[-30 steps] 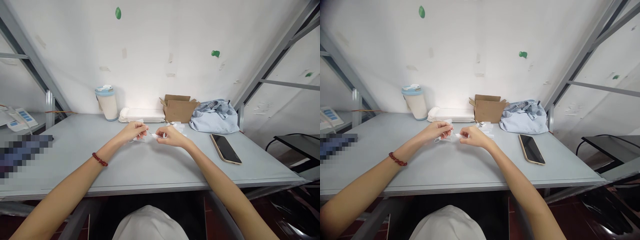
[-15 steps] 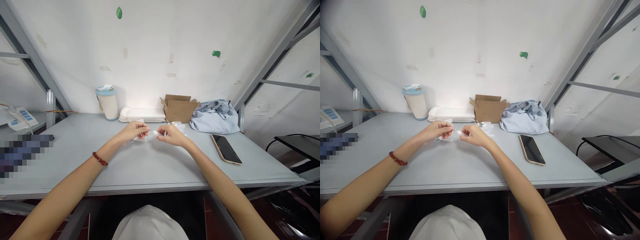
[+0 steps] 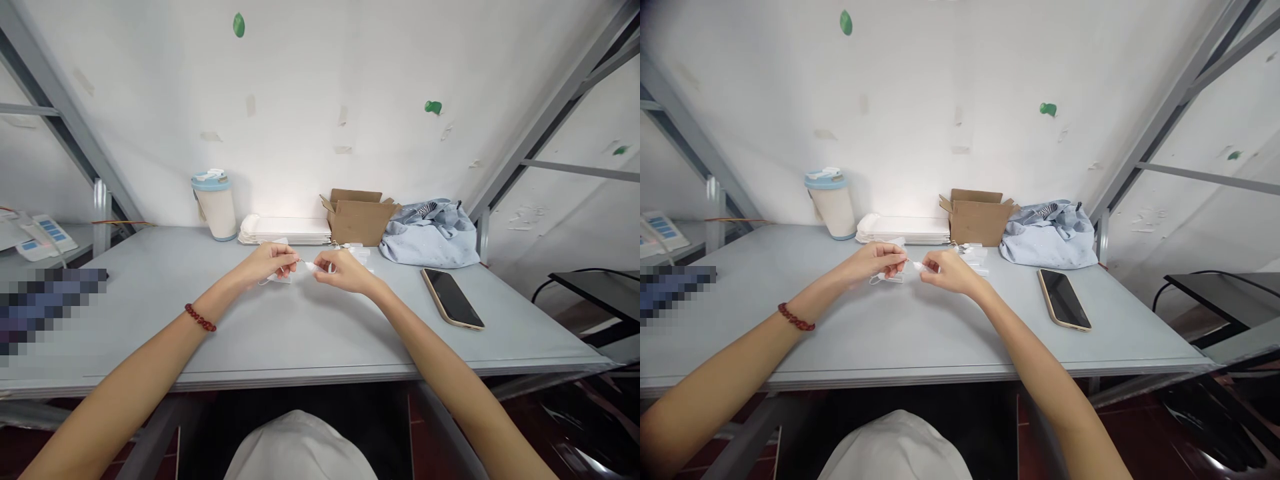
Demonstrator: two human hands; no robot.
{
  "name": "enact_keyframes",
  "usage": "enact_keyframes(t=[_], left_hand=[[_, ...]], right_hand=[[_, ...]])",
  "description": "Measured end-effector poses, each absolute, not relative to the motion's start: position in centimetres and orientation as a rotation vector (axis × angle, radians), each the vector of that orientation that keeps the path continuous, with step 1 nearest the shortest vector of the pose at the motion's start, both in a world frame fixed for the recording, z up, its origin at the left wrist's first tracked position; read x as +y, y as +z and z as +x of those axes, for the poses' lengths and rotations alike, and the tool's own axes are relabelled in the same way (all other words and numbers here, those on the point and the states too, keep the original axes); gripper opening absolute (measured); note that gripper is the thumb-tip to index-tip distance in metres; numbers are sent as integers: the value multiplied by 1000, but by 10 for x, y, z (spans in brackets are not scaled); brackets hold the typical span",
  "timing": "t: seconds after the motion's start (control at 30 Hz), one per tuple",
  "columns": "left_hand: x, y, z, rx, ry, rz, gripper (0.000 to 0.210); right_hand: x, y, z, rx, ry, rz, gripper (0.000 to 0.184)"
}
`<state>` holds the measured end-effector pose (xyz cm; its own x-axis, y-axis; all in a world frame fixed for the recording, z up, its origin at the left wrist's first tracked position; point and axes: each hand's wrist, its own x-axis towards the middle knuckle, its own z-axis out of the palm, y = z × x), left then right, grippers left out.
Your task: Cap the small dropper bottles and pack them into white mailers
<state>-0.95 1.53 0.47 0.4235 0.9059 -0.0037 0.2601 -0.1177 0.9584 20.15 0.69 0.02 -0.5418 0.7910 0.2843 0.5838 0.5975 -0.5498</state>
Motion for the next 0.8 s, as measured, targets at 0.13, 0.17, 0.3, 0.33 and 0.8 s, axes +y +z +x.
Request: enact_keyframes(t=[0.13, 0.17, 0.3, 0.33, 0.8], left_hand=[[16, 4, -9, 1045, 769, 1645, 22], [16, 4, -9, 1043, 772, 1651, 22], [16, 4, -8, 1050, 777, 1667, 21], [16, 5, -8, 1056, 779, 1670, 20], [16, -1, -6, 1106, 766, 1765, 22]], right_hand=[[6, 0, 201, -2325, 531, -1098, 8], [6, 1, 201, -2329, 522, -1100, 9], [5, 0, 199, -2334, 485, -1111, 10], [5, 0, 199, -2333, 480, -1110, 10], [3, -3, 196, -2315, 392, -1090, 7]])
